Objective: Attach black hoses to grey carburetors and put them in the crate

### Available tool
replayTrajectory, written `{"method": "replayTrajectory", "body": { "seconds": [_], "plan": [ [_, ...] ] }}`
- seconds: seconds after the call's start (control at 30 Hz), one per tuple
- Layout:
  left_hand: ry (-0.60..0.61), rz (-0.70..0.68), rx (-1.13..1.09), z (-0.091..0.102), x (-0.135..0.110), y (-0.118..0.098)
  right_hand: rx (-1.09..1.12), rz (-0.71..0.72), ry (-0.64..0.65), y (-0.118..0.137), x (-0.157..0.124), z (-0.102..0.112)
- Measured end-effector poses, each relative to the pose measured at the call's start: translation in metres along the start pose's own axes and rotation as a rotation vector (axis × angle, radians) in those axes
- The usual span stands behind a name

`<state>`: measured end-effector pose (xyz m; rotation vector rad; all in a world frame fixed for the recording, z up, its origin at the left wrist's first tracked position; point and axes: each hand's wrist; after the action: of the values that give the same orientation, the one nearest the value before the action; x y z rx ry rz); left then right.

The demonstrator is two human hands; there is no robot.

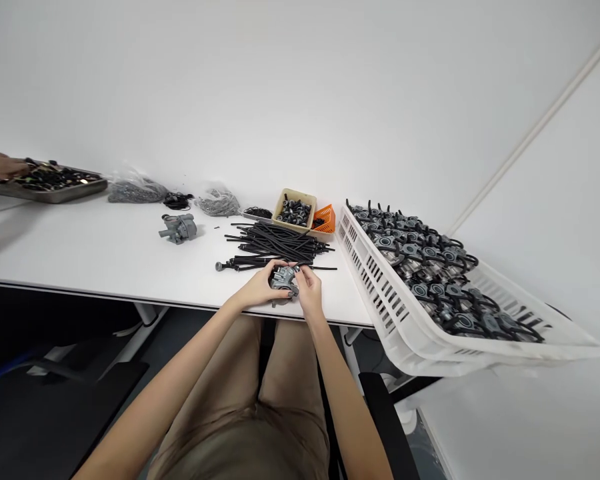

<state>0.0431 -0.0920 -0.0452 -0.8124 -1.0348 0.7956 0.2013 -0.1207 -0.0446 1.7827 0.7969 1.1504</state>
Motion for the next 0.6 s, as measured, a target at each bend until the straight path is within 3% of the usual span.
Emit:
{"method": "replayTrajectory", "body": {
  "seconds": [0.3, 0.6],
  "plan": [
    [-0.015, -0.052, -0.053, 0.001, -0.004, -0.004, 0.100, -0.001, 0.140, -0.016, 0.001, 0.001],
    [-0.011, 0.008, -0.015, 0.002, -0.005, -0.009, 0.196, -0.032, 0.107, -0.016, -0.002, -0.007]
  ]
}}
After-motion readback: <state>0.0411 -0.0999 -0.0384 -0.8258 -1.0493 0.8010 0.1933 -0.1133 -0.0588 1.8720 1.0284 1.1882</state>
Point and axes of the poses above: each hand's wrist, its own x-axis towards the middle knuckle, its own z-axis out of the back of the hand, y = z × x, and after that the axes turned 10 degrees about -y, right-handed
